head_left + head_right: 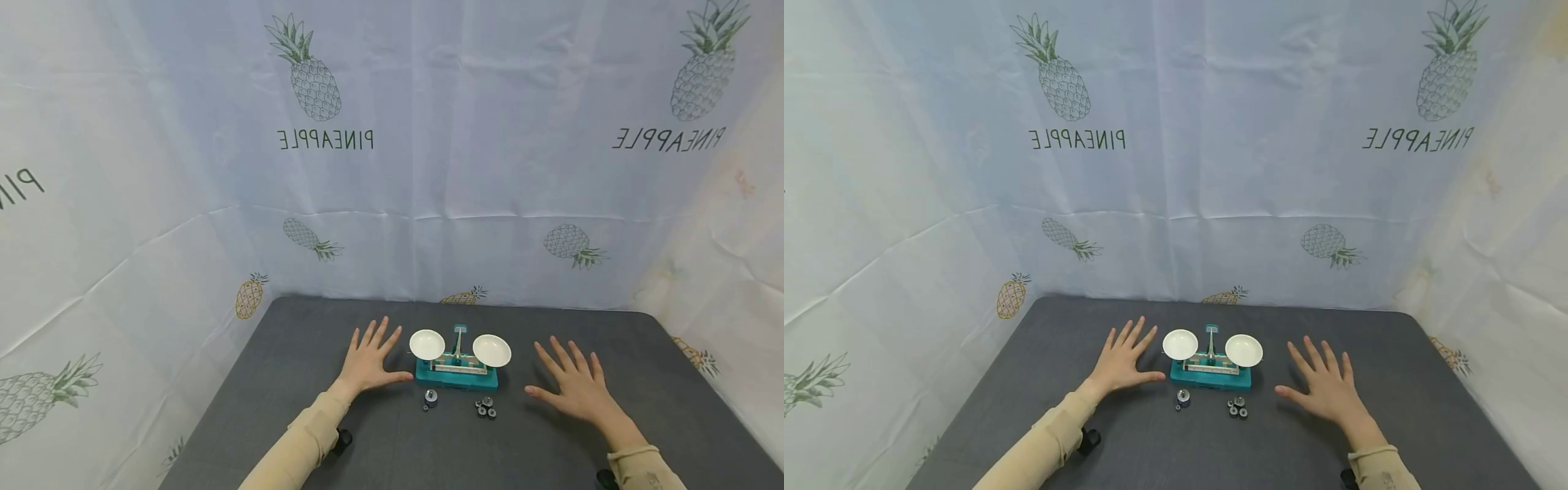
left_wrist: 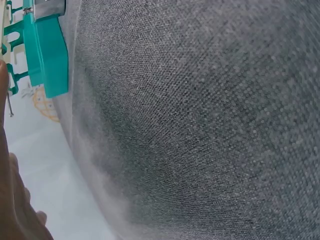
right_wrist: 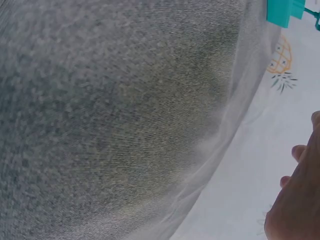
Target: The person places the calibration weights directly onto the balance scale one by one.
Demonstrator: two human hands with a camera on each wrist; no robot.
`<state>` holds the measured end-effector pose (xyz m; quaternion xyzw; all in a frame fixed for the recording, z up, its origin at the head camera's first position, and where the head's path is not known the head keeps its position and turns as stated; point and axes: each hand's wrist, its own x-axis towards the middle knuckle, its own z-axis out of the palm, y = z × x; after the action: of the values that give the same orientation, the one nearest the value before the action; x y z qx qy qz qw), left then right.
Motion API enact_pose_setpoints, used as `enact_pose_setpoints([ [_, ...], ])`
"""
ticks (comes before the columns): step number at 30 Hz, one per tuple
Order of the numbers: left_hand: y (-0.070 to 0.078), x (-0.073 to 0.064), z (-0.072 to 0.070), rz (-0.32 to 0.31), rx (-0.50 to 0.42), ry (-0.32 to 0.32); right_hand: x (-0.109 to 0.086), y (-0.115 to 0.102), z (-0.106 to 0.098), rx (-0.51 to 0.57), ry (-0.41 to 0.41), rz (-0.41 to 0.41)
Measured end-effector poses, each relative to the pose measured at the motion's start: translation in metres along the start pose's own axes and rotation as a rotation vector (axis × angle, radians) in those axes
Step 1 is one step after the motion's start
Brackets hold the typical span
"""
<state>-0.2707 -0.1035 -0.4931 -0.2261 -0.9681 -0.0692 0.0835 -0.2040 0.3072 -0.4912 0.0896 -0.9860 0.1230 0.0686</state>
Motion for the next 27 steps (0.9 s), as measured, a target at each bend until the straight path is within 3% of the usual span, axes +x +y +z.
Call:
enact_pose_setpoints([
  [11, 0.008, 0.000, -0.003, -0.022, -0.026, 0.011, -0.001, -0.004, -0.004, -0.037, 0.069, -0.064],
  [17, 0.013, -0.002, -0.007, -0.033, -0.064, 0.005, -0.004, -0.013, -0.008, -0.058, 0.040, -0.066],
  [22, 0.017, -0.004, -0.009, -0.053, -0.125, 0.019, -0.005, -0.021, -0.012, -0.052, 0.044, -0.085],
  [27, 0.020, -0.005, -0.007, -0.060, -0.216, 0.029, -0.005, -0.029, -0.010, 0.028, 0.052, -0.097],
])
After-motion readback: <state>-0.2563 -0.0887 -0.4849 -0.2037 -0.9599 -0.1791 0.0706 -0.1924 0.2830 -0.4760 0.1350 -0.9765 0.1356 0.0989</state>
